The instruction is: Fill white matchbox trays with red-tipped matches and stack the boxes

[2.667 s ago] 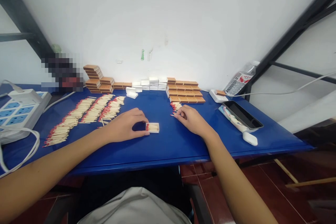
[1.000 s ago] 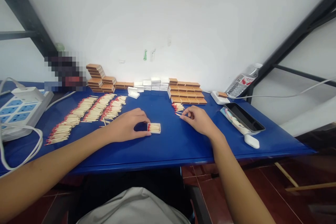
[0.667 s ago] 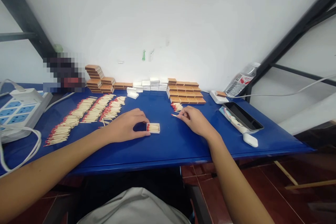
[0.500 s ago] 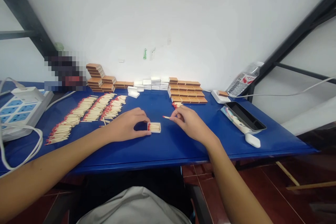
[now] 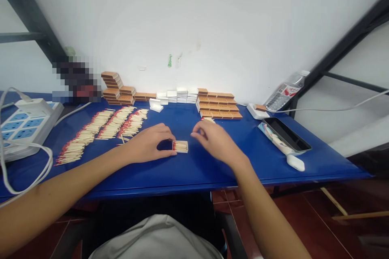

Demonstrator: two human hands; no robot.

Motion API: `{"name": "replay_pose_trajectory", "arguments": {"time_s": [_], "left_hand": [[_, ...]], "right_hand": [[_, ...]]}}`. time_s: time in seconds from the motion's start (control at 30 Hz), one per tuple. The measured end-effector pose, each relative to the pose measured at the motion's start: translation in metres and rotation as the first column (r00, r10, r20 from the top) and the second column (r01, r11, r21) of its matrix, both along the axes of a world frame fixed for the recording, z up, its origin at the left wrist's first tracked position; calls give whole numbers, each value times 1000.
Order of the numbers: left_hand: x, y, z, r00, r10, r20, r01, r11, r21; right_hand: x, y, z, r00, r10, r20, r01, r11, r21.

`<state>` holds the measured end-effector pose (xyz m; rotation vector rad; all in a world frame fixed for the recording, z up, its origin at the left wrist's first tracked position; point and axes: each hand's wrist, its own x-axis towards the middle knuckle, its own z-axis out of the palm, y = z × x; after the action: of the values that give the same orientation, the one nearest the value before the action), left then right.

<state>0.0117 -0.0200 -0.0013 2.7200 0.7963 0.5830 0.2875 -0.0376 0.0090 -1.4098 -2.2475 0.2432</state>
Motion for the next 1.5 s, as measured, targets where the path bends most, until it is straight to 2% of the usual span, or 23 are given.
{"name": "replay_pose_trajectory", "arguments": {"time_s": [0.07,0.13,0.27,0.37,0.57,0.93,1.1,1.3,1.5], "left_hand": [[0,-1,1,1000,2,-3,-2,1000,-6],[0,-1,2,1000,5,-2,-5,1000,-14],[0,-1,2,1000,8,-5,-8,1000,-28],[0,0,2,1000,10,-12,-10,999,-35],[0,-1,2,1000,10,10,-10,999,-33],[1,0,2,1000,17,-9,-17,999,-37],[1,-1,3,1000,24,-15,-25,999,-37],[1,0,1,1000,14,-7,-14,1000,-16],[0,1,-1,1000,14,-9,-14,1000,5]], "right_hand": [[25,15,0,997,-71,-18,72,996,59],[48,30,-4,994,-113,1,113,992,62],[74,47,-17,991,-131,5,131,990,-55],[75,49,-23,993,-118,-1,118,989,-86],[75,48,-24,995,-98,-1,98,995,-24],[74,47,-30,996,-91,12,92,994,-62],[61,37,-24,998,-38,-46,35,997,-76],[9,-1,-10,994,57,-92,-65,994,-86],[-25,-20,-12,990,133,-35,-135,988,-71]]}}
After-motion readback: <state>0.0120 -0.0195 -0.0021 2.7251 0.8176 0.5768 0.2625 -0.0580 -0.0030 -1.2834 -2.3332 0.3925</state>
